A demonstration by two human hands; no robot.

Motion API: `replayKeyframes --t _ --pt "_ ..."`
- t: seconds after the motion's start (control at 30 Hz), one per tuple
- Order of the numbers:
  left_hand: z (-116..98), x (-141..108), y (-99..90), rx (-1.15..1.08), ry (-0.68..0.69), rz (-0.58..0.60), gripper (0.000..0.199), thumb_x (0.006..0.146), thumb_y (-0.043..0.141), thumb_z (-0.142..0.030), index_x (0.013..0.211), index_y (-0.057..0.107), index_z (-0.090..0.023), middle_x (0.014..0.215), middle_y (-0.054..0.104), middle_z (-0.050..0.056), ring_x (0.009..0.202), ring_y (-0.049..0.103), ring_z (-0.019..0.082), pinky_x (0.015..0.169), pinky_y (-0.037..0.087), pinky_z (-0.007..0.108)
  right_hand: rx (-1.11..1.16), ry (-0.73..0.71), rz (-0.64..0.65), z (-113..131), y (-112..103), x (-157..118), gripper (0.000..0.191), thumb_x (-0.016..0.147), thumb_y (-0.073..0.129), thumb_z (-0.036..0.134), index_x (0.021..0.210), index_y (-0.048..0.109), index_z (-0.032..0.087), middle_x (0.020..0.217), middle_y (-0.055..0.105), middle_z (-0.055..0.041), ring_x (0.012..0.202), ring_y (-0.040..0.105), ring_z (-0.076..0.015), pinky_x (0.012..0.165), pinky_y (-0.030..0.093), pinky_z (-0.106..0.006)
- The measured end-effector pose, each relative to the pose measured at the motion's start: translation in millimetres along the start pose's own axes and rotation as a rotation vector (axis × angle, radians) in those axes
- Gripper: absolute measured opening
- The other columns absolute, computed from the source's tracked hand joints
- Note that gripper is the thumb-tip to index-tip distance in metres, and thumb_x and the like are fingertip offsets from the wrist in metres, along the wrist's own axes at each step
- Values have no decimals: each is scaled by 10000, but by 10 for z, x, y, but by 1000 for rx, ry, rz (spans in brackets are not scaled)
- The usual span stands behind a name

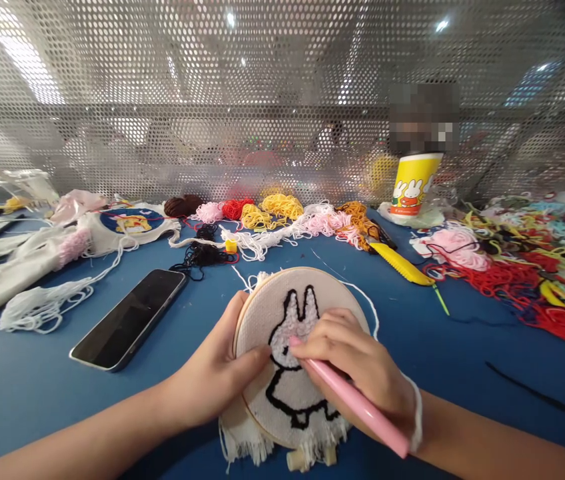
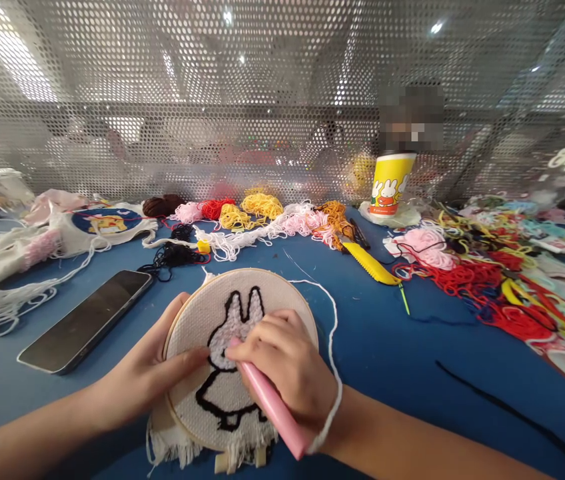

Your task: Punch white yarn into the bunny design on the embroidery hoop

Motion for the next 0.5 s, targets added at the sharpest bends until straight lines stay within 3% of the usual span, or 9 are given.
replayKeyframes --t 0.2,0.3,0.4,0.5 --pt "-77 69 -39 112 66 -18 210 730 479 -211 921 391 -198 774 452 -24 718 460 122 673 435 227 19 10 38 -74 36 59 86 726 528 93 791 538 148 655 575 -5 629 511 -113 673 352 -308" --pt "-83 175 -162 222 108 -97 230 745 474 -261 954 412 -187 817 486 -3 774 476 149 703 422 251 -86 17 49 -170 72 129 59 738 523 121 784 532 157 672 583 3 646 517 -112 750 319 -334" --pt "-21 255 -311 310 113 -209 266 770 446 -338 986 438 -183 870 521 16 820 491 172 719 415 276 -204 31 50 -279 133 184 25 761 506 177 763 529 168 657 582 18 654 523 -115 867 230 -395" --pt "101 277 -367 271 72 -230 293 792 398 -384 991 430 -171 855 536 26 798 520 182 684 437 295 -238 14 54 -319 200 167 78 767 454 167 785 530 171 649 556 12 650 506 -124 895 197 -436"
Point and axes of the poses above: each hand's wrist, its own x-axis towards the middle knuckle, its own y-axis out of the palm, z = x × y, the point moved 9 cm from there along x, towards the middle knuckle
